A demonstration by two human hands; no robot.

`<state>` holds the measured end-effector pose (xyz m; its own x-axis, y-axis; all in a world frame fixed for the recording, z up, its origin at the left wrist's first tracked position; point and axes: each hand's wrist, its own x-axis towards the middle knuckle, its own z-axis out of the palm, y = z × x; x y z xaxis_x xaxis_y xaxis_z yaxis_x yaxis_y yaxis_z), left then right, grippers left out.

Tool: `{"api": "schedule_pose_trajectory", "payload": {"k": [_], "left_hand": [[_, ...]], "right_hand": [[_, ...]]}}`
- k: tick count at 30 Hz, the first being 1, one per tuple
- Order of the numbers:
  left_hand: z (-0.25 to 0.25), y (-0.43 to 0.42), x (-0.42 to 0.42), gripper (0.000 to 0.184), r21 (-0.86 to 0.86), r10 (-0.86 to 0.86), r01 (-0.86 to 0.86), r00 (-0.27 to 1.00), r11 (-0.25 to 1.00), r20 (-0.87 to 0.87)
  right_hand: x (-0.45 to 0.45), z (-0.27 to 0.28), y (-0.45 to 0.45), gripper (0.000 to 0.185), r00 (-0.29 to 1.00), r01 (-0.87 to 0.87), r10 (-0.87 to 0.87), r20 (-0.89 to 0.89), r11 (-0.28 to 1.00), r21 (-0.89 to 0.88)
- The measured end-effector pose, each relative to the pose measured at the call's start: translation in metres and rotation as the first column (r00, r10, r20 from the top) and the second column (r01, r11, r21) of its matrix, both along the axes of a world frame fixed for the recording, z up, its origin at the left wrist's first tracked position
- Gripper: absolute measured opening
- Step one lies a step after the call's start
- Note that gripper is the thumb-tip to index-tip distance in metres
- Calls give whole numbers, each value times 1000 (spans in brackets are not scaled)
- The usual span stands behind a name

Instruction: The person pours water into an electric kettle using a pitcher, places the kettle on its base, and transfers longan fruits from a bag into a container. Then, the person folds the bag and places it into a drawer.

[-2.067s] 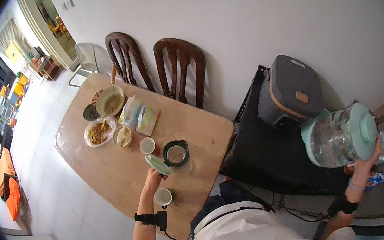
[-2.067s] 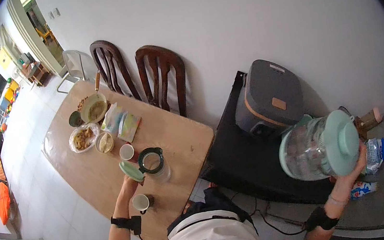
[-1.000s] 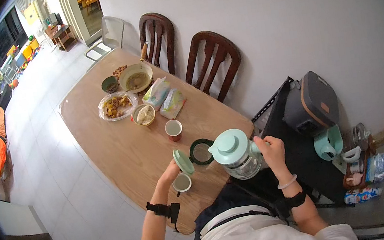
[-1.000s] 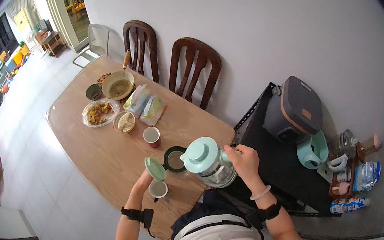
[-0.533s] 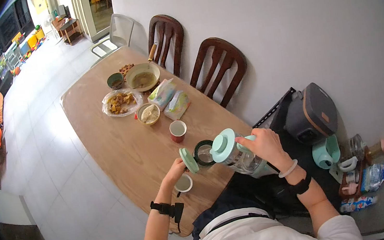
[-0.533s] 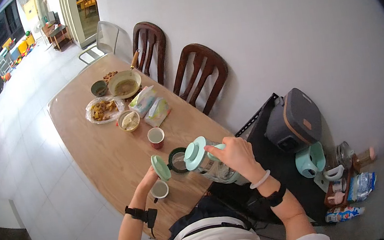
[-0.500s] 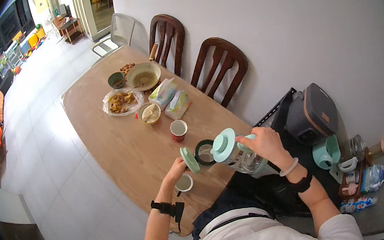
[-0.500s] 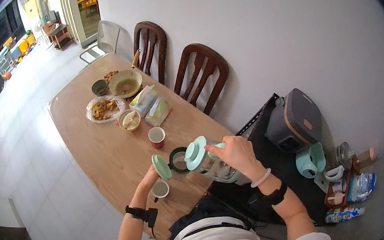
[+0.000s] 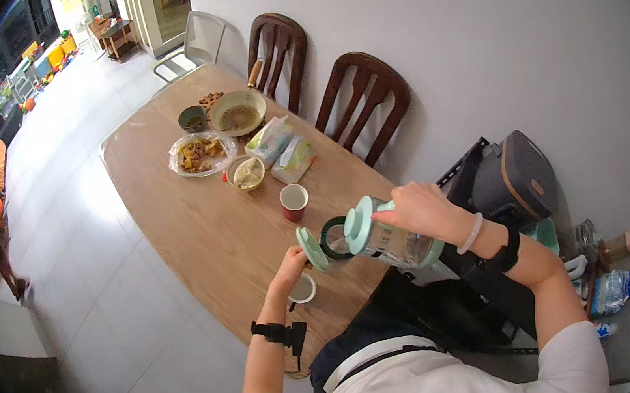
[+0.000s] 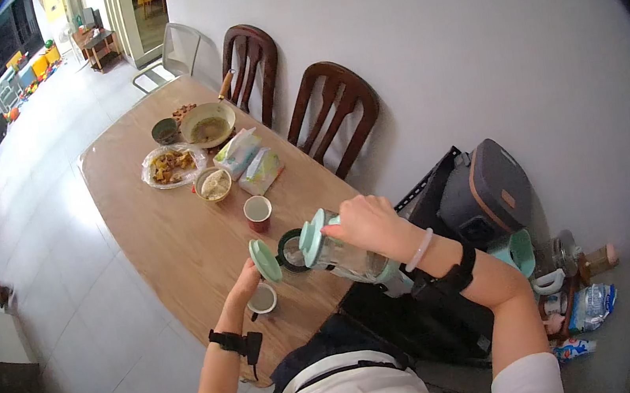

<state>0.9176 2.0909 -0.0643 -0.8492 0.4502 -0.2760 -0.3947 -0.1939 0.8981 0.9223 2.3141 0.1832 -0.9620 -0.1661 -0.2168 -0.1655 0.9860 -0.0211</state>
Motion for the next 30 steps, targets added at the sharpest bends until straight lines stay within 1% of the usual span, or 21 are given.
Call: {"api": "schedule_pose_trajectory", "payload": {"k": [1,5,9,11,14,18,20,22,26,30], "left_hand": [[0,1,0,23,5,-6,6,1000,1000,4],[4,2,2,24,-35,50,-49,998,998,30],[5,0,2,24,-54,42,-43,999,998,-10],[3,0,2,24,-46,34,-35,999,998,-21],[3,0,1,24,-59,41,-44,998,997,-42],[-5,1,0,24,-34,38,-38,999,999,-10],[-3,-1,2,24,-22,34,-34,999,999,0],[-1,-1,2,24,-13,22,-22,999,1000,-29],[3,0,1,24,-47,32,-33,999,998,-25],[-1,-1,-1,24,-52,7,-8,1000,999,-9]], "right_hand": [[-2,0,-1,62,999,-18,18,26,1000,14],[-8,-4,-5,61,996,-84,83,8,996,39],[-12,-4,-8,58,997,-81,81,8,997,20],[-13,-2,-11,56,996,-88,87,31,995,51],[-17,-7,-12,56,995,-104,102,17,991,84],[-19,-3,-19,56,992,-122,119,35,989,82],[-19,2,-26,44,989,-144,138,50,979,145],[-22,1,-29,44,987,-157,151,50,977,146],[-25,4,-37,42,981,-193,185,63,969,154],[-29,0,-41,40,974,-224,216,60,958,179]]}}
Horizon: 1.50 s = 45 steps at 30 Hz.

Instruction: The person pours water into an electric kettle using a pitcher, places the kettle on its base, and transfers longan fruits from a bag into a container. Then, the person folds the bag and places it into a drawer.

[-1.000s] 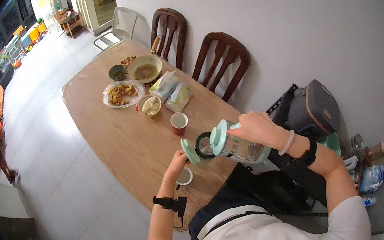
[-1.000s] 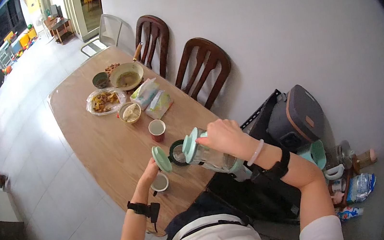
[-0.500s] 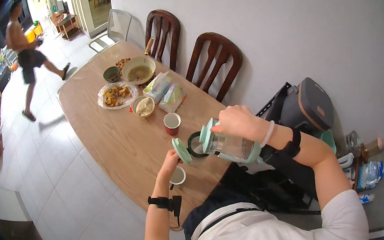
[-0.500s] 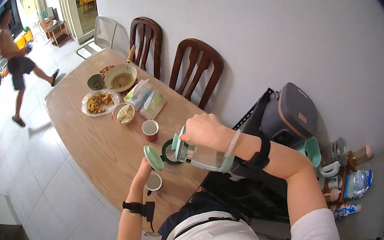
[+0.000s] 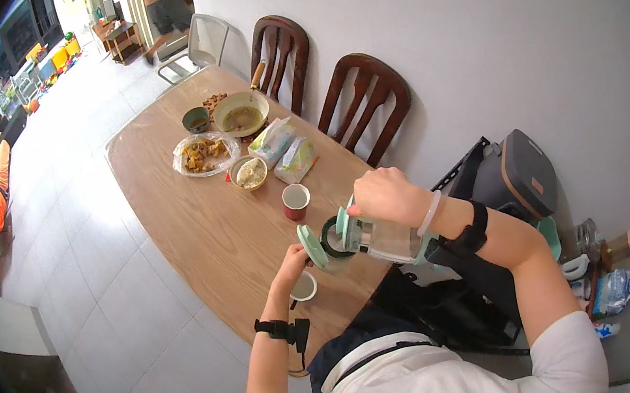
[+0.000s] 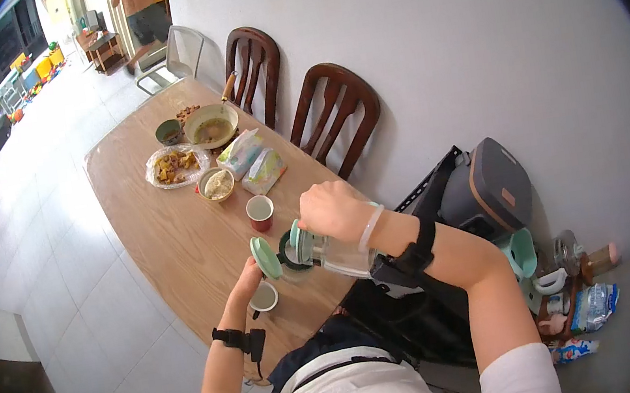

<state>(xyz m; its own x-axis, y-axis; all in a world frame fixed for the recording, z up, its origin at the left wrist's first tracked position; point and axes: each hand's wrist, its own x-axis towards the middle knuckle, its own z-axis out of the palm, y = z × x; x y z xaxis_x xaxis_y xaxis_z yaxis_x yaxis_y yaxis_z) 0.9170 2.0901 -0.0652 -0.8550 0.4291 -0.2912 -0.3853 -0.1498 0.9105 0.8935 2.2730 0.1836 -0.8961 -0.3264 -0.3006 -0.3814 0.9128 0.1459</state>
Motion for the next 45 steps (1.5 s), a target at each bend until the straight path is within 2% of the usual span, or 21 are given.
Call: {"api": "schedule_pose_trajectory", "payload": {"k": [9,11,21,23,40,45], "left_hand": [[2,1,1,23,49,-11,11,1000,999,-4],[-5,1,0,23,54,-12,11,1000,998,8],[-3,2,1,23,90,-8,8,1000,996,-3],[-4,1,1,23,80,-8,9,1000,997,-16],[4,1,3,23,92,-16,16,1000,996,-1],[-7,1,0,23,100,-26,27,1000,995,-11]], "right_hand": [[-9,-2,-15,38,997,-19,14,80,998,61],[-12,-9,-15,46,996,-55,52,72,998,37],[-15,-9,-36,46,994,-49,37,101,991,125],[-15,-3,-41,37,990,-25,0,143,985,171],[-19,-2,-42,39,983,-6,-26,182,985,173],[-19,-1,-41,40,985,21,-50,163,984,174]]}}
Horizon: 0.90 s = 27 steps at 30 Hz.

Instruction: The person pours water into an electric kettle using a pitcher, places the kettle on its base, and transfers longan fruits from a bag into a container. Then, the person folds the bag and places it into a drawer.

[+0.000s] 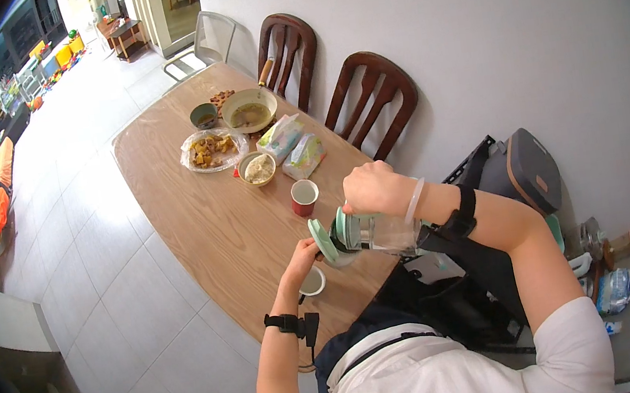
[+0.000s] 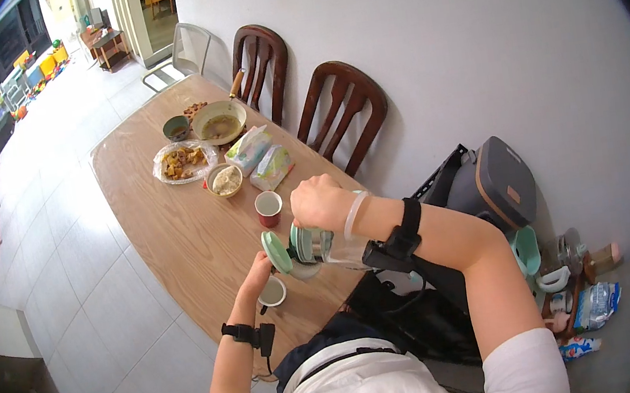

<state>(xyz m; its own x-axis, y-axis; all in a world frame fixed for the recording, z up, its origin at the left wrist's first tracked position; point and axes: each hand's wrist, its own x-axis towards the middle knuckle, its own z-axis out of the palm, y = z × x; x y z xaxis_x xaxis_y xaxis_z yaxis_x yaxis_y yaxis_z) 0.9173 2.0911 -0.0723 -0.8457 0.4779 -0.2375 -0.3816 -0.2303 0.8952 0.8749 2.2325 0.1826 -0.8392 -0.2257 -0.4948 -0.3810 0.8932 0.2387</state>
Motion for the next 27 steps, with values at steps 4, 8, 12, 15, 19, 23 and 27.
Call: {"api": "schedule_pose_trajectory", "payload": {"k": [4,8,12,15,19,23,27], "left_hand": [[10,-1,2,24,-16,-1,1,1000,1000,6],[7,-1,1,24,-15,-5,5,1000,1000,7],[2,-1,0,23,-24,-12,11,1000,1000,-24],[1,-1,-1,23,-38,-15,14,999,999,-31],[6,0,1,22,-27,-9,9,1000,1000,-1],[12,-1,2,22,-27,-13,13,1000,1000,-15],[14,-1,3,22,1,1,-1,1000,1000,3]], "right_hand": [[0,-4,14,41,998,-54,52,-31,996,-70],[0,3,25,46,1000,2,-3,-10,995,-97],[-2,6,36,49,996,93,-92,12,989,-114],[-5,7,40,50,990,138,-137,18,988,-69],[-2,13,43,50,992,125,-121,44,986,-112],[-1,10,44,51,996,94,-93,19,986,-134],[-1,10,46,51,995,102,-100,23,986,-133]]}}
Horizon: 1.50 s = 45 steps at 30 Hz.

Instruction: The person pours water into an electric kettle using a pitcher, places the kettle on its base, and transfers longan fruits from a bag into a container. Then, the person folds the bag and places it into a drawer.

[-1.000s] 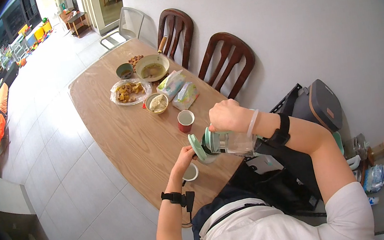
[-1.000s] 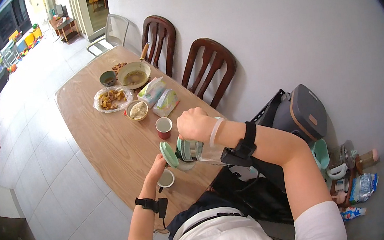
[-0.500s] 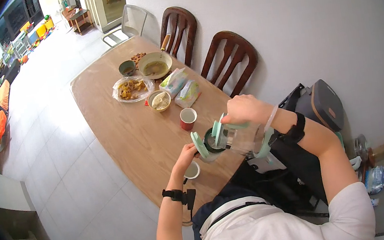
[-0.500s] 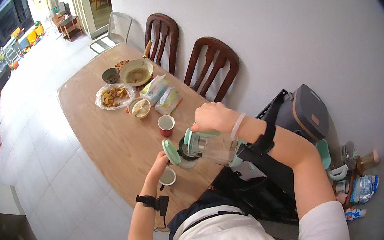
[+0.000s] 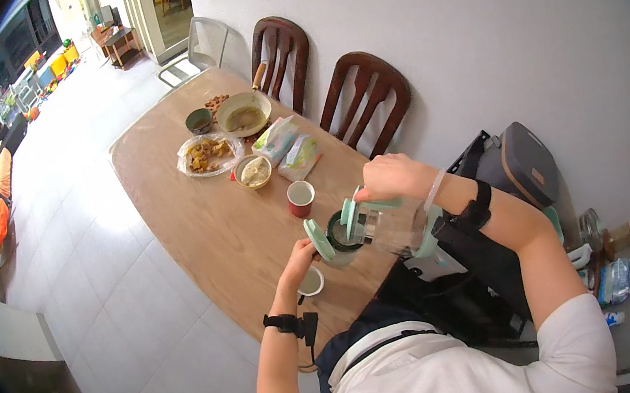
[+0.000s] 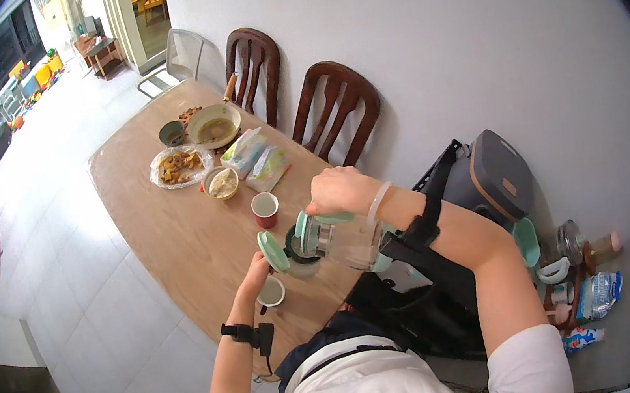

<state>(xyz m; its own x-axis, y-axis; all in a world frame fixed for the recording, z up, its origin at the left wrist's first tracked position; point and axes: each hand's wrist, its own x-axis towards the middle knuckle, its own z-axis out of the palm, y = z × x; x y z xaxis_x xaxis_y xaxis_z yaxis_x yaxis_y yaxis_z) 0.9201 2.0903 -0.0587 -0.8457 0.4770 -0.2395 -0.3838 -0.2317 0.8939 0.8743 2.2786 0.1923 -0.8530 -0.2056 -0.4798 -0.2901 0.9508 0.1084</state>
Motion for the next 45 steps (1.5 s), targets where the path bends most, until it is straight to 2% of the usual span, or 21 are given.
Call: {"api": "schedule_pose_trajectory", "payload": {"k": [3,5,12,20,23,25,29,30,31,32,36,39,41,42,44,45], "left_hand": [[-8,0,-2,21,2,-9,9,1000,1000,-5],[-10,0,-2,21,-6,-8,8,1000,1000,-16],[-9,-2,-2,22,-1,-11,11,1000,1000,-12],[-9,-1,-3,23,-4,-11,11,1000,1000,-3],[6,-4,2,22,-69,-52,48,997,996,-53],[17,0,9,26,-123,75,-82,995,989,-62],[-18,2,14,35,-262,147,-180,979,948,-139],[-23,2,18,38,-278,255,-303,947,912,-194],[-18,3,22,42,-285,361,-424,899,860,-248],[-13,0,30,45,-274,382,-435,896,858,-225],[5,3,56,45,-335,402,-496,860,801,-314],[20,11,76,38,-395,342,-493,854,776,-392],[34,18,85,41,-380,346,-540,812,751,-469],[39,21,87,41,-375,351,-549,804,747,-480],[48,27,90,43,-367,343,-605,747,707,-570],[51,31,91,43,-362,341,-612,738,703,-583]], "right_hand": [[0,-4,4,61,999,-20,18,-28,998,-58],[1,1,3,51,1000,-13,13,-3,1000,-19],[9,17,4,50,998,52,-52,-20,999,13],[15,38,-4,49,998,-11,11,-60,1000,-4],[17,39,-6,49,996,-56,55,-72,998,-15],[16,35,-7,48,996,-48,48,-70,999,6],[15,30,-4,48,996,-54,55,-71,998,21],[17,31,-2,48,996,-48,49,-77,999,16],[18,31,0,50,997,-23,22,-73,1000,-6],[19,30,2,52,998,2,-4,-68,1000,-29],[28,21,20,56,993,65,-72,-98,995,-77],[44,11,44,61,980,124,-147,-132,978,-166],[57,1,64,64,956,121,-199,-216,937,-328],[63,-5,75,64,954,111,-194,-228,937,-331],[79,-23,94,63,913,178,-346,-214,813,-555],[88,-32,102,63,911,167,-345,-226,810,-562]]}}
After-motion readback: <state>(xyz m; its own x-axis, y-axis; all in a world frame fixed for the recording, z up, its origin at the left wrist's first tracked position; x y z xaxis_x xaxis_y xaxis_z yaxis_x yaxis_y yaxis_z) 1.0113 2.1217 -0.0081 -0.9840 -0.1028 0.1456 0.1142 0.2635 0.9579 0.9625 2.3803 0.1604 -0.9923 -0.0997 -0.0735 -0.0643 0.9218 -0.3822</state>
